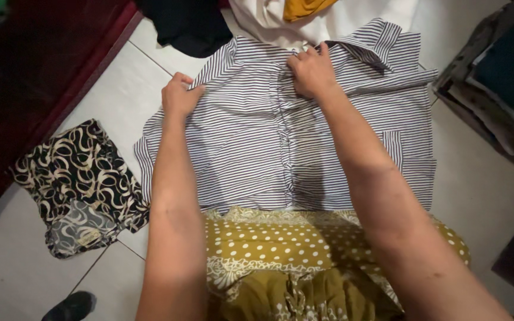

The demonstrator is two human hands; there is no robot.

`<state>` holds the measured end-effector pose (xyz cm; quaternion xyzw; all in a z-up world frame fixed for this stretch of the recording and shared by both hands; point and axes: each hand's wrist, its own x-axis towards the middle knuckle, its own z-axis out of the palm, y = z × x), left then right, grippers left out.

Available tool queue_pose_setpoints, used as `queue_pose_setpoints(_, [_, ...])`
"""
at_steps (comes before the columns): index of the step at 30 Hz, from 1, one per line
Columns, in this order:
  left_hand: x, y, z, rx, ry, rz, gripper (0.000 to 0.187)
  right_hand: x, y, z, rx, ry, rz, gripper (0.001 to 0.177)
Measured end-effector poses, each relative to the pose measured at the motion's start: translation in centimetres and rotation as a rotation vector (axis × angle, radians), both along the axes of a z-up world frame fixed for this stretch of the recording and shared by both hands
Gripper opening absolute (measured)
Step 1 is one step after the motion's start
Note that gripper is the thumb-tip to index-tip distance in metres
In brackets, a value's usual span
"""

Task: The person folds a striped shirt and a white t-shirt by hand on the floor.

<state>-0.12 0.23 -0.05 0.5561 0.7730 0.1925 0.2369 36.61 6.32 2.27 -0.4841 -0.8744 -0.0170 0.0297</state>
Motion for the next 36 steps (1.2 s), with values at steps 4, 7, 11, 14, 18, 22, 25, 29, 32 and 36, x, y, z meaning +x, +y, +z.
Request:
queue_pose_setpoints(4, [-0.5, -0.1, 1.7, 0.1, -0.155, -0.023, 0.038, 2.2, 0.0, 1.4, -0.243, -0.118, 0.005, 0.031])
queue_pose_setpoints(7, [-0.8, -0.9, 3.5, 0.13, -0.124, -0.003, 0.034, 5.1, -0.1, 2.1, -0.356, -0.203, -0.057, 0.037])
queue_pose_setpoints(11, [-0.6, -2.1, 5.4, 0.314, -0.001, -0.064, 0.034, 10.8, -0.7, 4.1, -0.113, -0.384, -0.096, 0.022])
queue_pose_setpoints(14, [0.3, -4.2, 7.5, 0.216, 0.048, 0.002, 0.034, 15.3, -2.5, 7.3, 0.199, -0.339, -0.098, 0.008])
queue_pose_setpoints(18, [1.1, -8.4, 10.5, 0.288, 0.119, 0.021, 0.03, 20.6, -6.9, 12.3, 0.541, -0.247, -0.065, 0.016])
queue_pose_setpoints(22, [1.3, -13.5, 11.9, 0.212, 0.202, 0.1, 0.027, 24.4, -14.2, 14.6, 0.53, -0.321, -0.165, 0.02])
queue_pose_setpoints(25, [1.6, -17.7, 11.8, 0.147, 0.287, 0.104, 0.026, 26.2, -18.9, 13.6, 0.447, -0.333, -0.223, 0.019])
queue_pose_setpoints(29, [1.8, -21.1, 11.0, 0.068, 0.336, 0.075, 0.026, 27.9, -24.4, 10.0, 0.237, -0.383, -0.348, 0.014])
queue_pose_setpoints(32, [2.2, -22.0, 9.6, 0.035, 0.439, 0.021, 0.02, 29.3, -25.9, 8.6, 0.098, -0.443, -0.4, 0.012])
queue_pose_setpoints(36, [2.5, -22.3, 7.5, 0.015, 0.555, 0.001, 0.015, 29.5, -26.7, 7.7, -0.026, -0.462, -0.452, 0.012])
